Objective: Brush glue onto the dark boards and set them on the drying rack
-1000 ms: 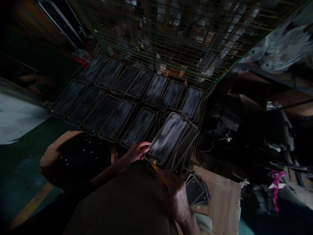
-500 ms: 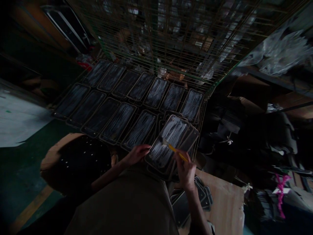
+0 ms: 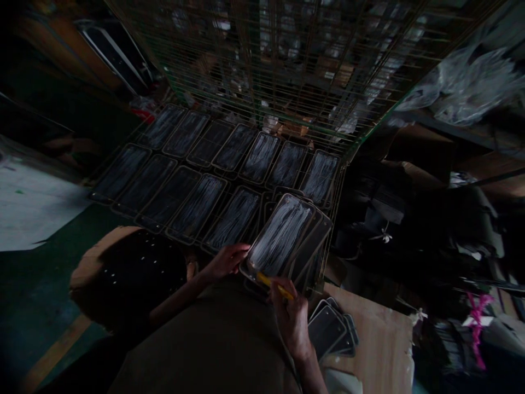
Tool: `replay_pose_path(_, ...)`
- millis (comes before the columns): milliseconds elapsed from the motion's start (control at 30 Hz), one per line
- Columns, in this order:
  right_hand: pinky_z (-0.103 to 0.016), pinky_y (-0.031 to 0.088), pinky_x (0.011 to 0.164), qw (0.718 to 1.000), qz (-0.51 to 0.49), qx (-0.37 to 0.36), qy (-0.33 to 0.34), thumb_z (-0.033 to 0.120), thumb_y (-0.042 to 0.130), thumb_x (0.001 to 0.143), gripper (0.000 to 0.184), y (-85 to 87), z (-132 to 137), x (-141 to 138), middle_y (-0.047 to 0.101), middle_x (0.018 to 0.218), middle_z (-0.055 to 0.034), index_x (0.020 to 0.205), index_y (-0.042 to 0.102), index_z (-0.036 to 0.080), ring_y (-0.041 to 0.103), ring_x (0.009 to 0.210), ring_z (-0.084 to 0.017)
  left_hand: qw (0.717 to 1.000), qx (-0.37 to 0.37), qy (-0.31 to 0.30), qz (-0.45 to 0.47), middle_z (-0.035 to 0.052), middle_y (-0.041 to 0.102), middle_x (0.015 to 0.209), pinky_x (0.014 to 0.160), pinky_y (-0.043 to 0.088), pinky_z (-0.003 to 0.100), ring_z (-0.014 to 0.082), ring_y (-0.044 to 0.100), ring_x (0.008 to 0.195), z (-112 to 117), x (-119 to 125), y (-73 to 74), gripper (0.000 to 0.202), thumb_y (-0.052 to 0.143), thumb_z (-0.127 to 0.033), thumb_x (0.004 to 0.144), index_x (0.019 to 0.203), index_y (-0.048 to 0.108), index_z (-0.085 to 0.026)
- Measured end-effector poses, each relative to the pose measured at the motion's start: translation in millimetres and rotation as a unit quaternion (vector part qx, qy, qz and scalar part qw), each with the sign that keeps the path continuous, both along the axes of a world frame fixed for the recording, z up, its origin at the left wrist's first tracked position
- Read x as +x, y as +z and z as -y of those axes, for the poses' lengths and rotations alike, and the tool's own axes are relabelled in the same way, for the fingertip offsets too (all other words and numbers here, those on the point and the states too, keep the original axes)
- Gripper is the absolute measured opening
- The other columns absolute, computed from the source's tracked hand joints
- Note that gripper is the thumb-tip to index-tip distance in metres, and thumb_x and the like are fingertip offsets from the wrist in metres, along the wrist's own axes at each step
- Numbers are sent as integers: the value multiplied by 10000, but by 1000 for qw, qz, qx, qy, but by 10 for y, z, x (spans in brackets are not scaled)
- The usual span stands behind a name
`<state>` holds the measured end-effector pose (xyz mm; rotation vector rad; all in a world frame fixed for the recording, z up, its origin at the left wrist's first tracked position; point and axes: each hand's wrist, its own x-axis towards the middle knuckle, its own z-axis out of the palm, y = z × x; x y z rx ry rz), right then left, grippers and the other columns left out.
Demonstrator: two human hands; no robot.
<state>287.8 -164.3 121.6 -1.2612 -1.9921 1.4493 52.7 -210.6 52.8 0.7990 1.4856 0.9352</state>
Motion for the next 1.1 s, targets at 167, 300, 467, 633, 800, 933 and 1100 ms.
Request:
replay_pose_path(167,-254,541,620,994,6,75,-76,395,505,947,241,-94,-398,170,687,762,-8,1062,609,210,685,678,-169,1000,8,17,-1,42,635,829,465,398,192,64,500,494,15,4,-3,492,561,-455,849,1179,571,-91)
replay_pose_path(300,-268,532,676,968,-3,195,-157,393,526,937,249,-206,-885,190,701,823,-32,1069,610,199,696,731,-177,999,28,0,-24,121,672,1032,660,492,255,162,626,794,-4,-7,52,474,581,-430,850,1183,589,-94)
replay_pose_path(467,-267,514,596,974,23,209,-83,380,516,936,208,-154,-660,287,689,810,-33,1022,612,216,674,657,-175,1000,22,10,-5,105,672,1016,769,503,296,195,623,921,11,-5,70,506,681,-393,774,1183,593,-109)
replay_pose_path(633,-281,532,572,977,-7,150,-149,359,487,950,221,-32,-289,462,686,748,-33,1098,600,239,675,638,-195,996,-8,44,77,67,654,926,541,467,223,127,597,668,1,53,145,535,717,-327,716,1192,580,-123)
replay_pose_path(800,-360,558,716,959,-29,189,-207,335,409,966,328,-360,-444,341,707,886,-73,1244,545,224,694,795,-228,962,11,105,250,-2,596,749,416,380,190,66,490,463,-81,150,426,456,657,-281,739,1176,588,-170)
replay_pose_path(933,-352,559,604,940,8,290,-178,311,360,941,341,-773,-433,207,707,930,-113,1165,589,195,700,795,-267,929,53,147,334,-4,594,796,392,336,165,55,486,487,-222,82,703,369,685,-228,721,1087,637,-214)
replay_pose_path(1100,-375,581,589,930,90,329,-137,415,423,933,361,-947,-348,73,695,962,-110,1178,623,240,683,857,-289,918,112,116,361,-11,589,723,371,313,172,63,485,442,-554,-270,998,343,701,-225,713,1052,666,-194)
